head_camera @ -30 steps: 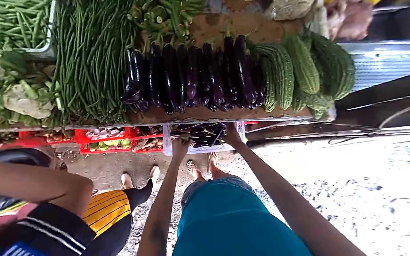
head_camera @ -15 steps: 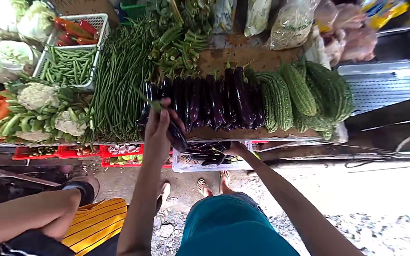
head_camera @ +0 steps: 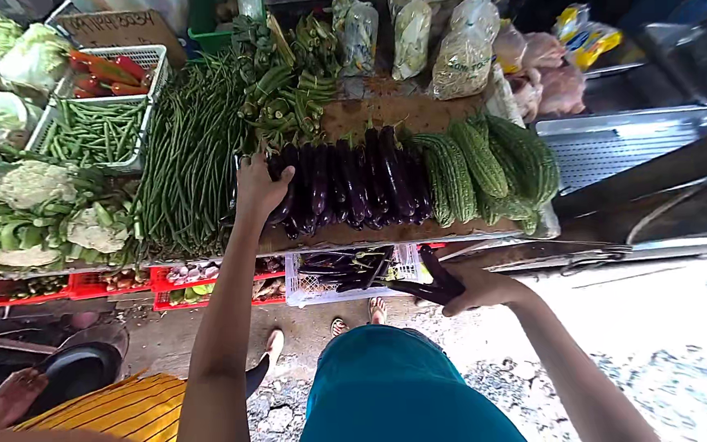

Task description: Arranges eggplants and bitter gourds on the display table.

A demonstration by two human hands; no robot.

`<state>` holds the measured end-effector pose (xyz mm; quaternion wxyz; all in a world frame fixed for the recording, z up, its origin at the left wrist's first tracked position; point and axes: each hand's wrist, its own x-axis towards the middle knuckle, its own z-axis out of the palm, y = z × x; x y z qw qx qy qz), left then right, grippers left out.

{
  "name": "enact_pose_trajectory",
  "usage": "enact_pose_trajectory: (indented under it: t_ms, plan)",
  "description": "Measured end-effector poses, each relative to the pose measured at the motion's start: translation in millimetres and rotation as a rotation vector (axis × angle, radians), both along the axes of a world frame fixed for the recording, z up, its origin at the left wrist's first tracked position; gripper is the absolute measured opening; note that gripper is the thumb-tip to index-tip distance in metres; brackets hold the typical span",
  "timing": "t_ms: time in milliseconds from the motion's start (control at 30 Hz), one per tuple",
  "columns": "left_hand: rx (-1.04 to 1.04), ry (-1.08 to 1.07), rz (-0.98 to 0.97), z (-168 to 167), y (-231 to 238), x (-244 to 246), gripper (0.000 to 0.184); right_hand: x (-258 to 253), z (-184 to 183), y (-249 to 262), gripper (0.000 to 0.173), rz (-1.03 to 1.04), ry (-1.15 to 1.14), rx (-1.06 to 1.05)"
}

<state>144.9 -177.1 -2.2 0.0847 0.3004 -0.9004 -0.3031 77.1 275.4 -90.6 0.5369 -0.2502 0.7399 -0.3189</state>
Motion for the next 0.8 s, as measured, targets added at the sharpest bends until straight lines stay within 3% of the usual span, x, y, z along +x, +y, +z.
enact_pose_trajectory:
  t_ms: [100,200,267,300,367,433,467,533,600,667,733,800]
  plan:
    - [-0.094,0.081,-0.051,22.0,33.4,25.7,0.075,5.7,40.3,3.4,0.064,-0.121,-0.106,-0.204]
    - [-0.103,0.316,-0.449,45.9,85.3,42.4,0.044,0.5,70.1,-12.6,0.062,-0.130,-0.122,-0.357]
    - [-0.098,0.363,-0.672,50.4,126.8,48.7,0.047,-1.6,86.4,-31.5,0.054,-0.116,-0.088,-0.425]
    - [-0.124,0.414,-0.655,46.7,147.1,53.7,0.051,1.1,93.6,-42.5,0.051,-0.143,-0.066,-0.454]
    - [-0.219,0.595,-0.448,34.6,177.3,63.5,0.043,12.6,107.8,-66.7,0.046,-0.245,-0.046,-0.548]
    - [-0.233,0.640,-0.266,25.0,187.0,68.8,0.036,29.0,117.7,-94.6,0.039,-0.375,0.013,-0.667]
    - [-0.137,0.579,-0.238,23.8,184.0,70.4,0.040,35.4,119.2,-108.9,0.039,-0.412,0.072,-0.707]
    - [0.243,0.415,-0.226,25.8,166.5,68.1,0.050,40.1,116.1,-131.1,0.044,-0.374,0.097,-0.784]
    - [0.607,0.313,-0.200,30.5,141.3,61.8,0.044,36.0,113.8,-145.7,0.041,-0.257,0.057,-0.770]
    - [0.752,0.311,-0.168,29.6,120.4,53.9,0.032,30.3,119.4,-156.9,0.040,-0.215,0.073,-0.679]
    - [0.639,0.304,-0.111,32.8,100.0,43.0,0.034,18.2,124.5,-165.0,0.041,-0.200,0.257,-0.647]
    - [0.338,0.253,-0.038,31.2,80.2,29.1,0.044,-5.7,123.8,-167.9,0.041,-0.132,0.517,-0.703]
